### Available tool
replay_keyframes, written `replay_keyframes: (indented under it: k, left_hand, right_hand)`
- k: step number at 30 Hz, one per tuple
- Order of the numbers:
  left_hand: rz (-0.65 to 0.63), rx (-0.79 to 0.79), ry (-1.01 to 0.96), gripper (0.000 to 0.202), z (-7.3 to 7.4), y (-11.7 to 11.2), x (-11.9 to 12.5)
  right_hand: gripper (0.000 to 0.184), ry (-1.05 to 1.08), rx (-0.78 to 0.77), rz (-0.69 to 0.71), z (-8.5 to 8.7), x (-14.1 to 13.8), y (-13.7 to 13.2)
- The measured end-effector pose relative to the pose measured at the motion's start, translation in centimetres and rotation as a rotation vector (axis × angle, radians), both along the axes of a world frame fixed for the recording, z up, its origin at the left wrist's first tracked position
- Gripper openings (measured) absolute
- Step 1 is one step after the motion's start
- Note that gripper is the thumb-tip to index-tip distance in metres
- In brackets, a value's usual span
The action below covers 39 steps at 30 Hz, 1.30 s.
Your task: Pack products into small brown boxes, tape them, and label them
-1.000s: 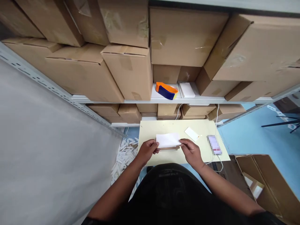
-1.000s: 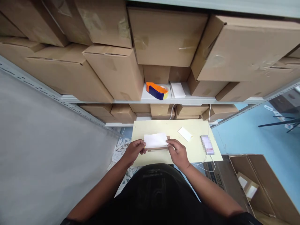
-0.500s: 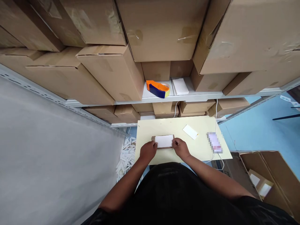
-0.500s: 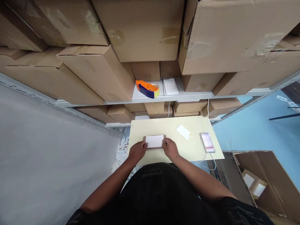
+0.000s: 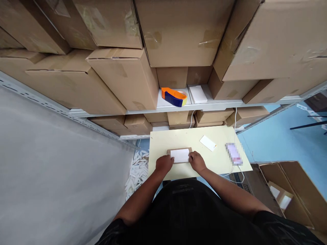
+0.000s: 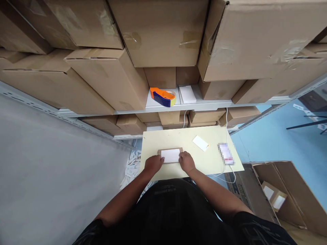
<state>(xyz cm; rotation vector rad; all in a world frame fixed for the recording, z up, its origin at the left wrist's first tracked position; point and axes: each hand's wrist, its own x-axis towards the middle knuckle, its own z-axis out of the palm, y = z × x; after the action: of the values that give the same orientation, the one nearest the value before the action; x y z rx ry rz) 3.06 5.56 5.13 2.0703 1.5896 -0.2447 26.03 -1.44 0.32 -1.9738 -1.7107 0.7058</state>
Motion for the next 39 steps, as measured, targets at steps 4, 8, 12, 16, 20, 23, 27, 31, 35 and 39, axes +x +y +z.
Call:
replay_keyframes:
  k: [4,8,12,16,20,23,27,31,35,39]
  left_hand:
    - [0.199,-0.011,-0.089,0.045,-0.7,0.3,-1.4]
    - [0.337,-0.115,-0.315,0.05,-1.7,0.2,-1.9]
    - [0.31,-0.218,-0.457,0.041,-1.2,-0.2,-1.7]
    - [0.248,-0.135,-0.561,0.05,0.7,0.0,-2.1]
    - [0.194,-0.107,-0.665,0.059,2.8,1.0,-2.1]
    - [0.16,-0.073,-0.707,0.061,4.1,1.2,-0.9]
    - [0.163,-0.047,-0.722,0.061,6.2,-0.1,2.3]
    - [0.137,-0.059,-0.728,0.062,8.7,-2.3,7.3]
    - [0.081,-0.041,-0.742,0.061,10.4,-5.2,14.5]
    - [-0.002,-0.042,-0.738,0.062,10.9,-9.3,23.5]
  right_hand:
    - [0.022,0.054,-0.057,-0.194,-0.1,-0.1,-0.2]
    - [0.044,0.229,-0.193,-0.374,-0.3,-0.3,-0.4]
    - [0.036,0.37,-0.231,-0.38,0.2,-0.8,-0.7]
    - [0.04,0.428,-0.14,-0.488,2.1,-1.3,-1.5]
    - [0.042,0.504,-0.029,-0.585,5.0,-1.4,-2.4]
    - [0.043,0.538,0.047,-0.632,6.9,-0.9,-3.6]
    - [0.044,0.562,0.16,-0.691,8.4,1.1,-5.9]
    - [0.045,0.612,0.228,-0.739,9.4,5.3,-8.9]
    - [0.046,0.629,0.291,-0.776,9.9,11.8,-12.8]
    - [0.045,0.657,0.345,-0.853,10.0,19.7,-18.3]
